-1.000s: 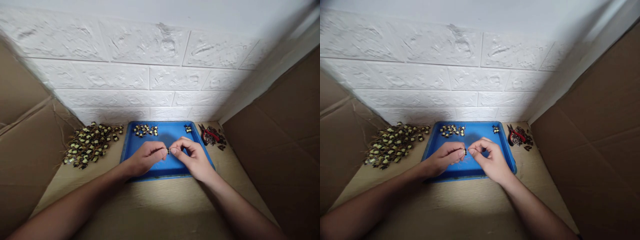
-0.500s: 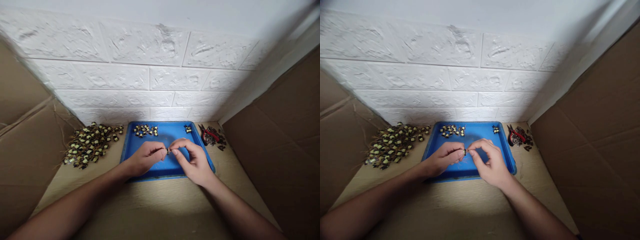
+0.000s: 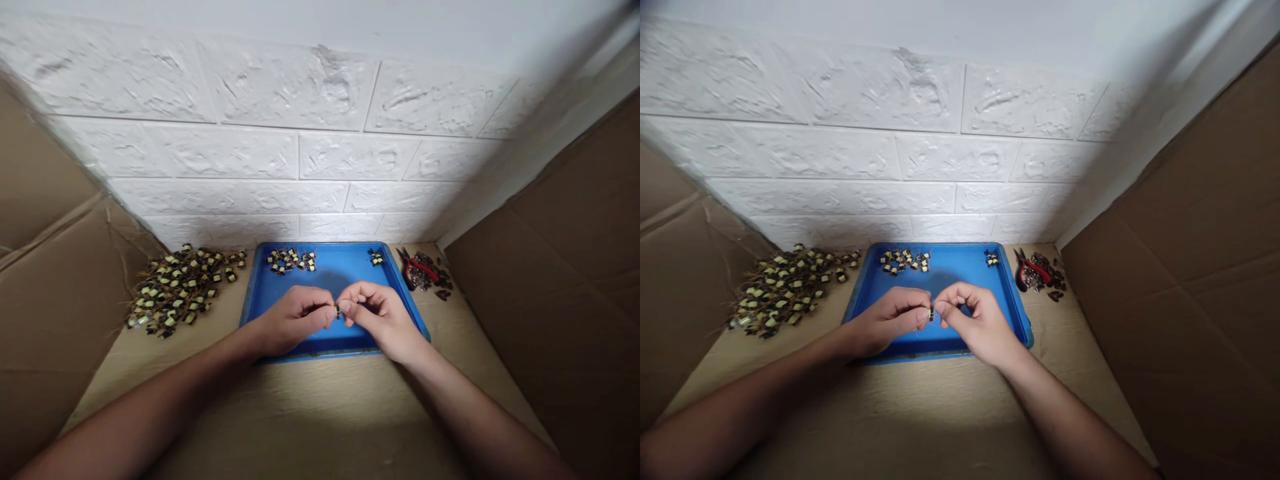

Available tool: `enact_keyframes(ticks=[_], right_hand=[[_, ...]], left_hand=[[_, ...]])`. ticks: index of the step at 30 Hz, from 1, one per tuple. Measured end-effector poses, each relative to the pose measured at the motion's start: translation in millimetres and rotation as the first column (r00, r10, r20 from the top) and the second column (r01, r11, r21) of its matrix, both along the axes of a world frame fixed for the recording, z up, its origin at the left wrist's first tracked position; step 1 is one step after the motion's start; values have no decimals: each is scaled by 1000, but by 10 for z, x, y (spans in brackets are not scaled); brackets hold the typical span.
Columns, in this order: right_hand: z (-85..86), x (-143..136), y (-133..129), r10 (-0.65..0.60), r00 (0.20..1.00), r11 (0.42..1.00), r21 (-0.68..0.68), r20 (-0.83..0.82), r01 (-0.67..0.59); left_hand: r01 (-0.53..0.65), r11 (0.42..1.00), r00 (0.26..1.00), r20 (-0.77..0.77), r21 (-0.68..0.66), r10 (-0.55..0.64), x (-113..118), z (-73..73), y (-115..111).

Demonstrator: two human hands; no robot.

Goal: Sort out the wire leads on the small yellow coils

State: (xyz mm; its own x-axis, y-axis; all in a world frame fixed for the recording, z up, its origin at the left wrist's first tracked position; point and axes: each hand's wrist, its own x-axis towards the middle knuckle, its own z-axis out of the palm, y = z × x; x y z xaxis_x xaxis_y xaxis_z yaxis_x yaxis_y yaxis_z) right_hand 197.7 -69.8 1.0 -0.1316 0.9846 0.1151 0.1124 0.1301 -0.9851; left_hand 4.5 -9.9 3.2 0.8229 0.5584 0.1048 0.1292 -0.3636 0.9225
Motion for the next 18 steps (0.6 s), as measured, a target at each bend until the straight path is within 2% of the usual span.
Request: enact_keyframes(ticks=[8,12,18], right_hand=[[13,-8,-67,-151,954,975,196,259,101],[9,-14,-93,-229,908,923,375,351,88],[8,-19,-117,-296,876,855,514,380,66]], left_hand=[[32,998,999,-30,57,-31,2,-9,10],[20,999,1000,-20,49,-19,0,-1,13],[14,998,1000,-19,56,-13,3,2,11]])
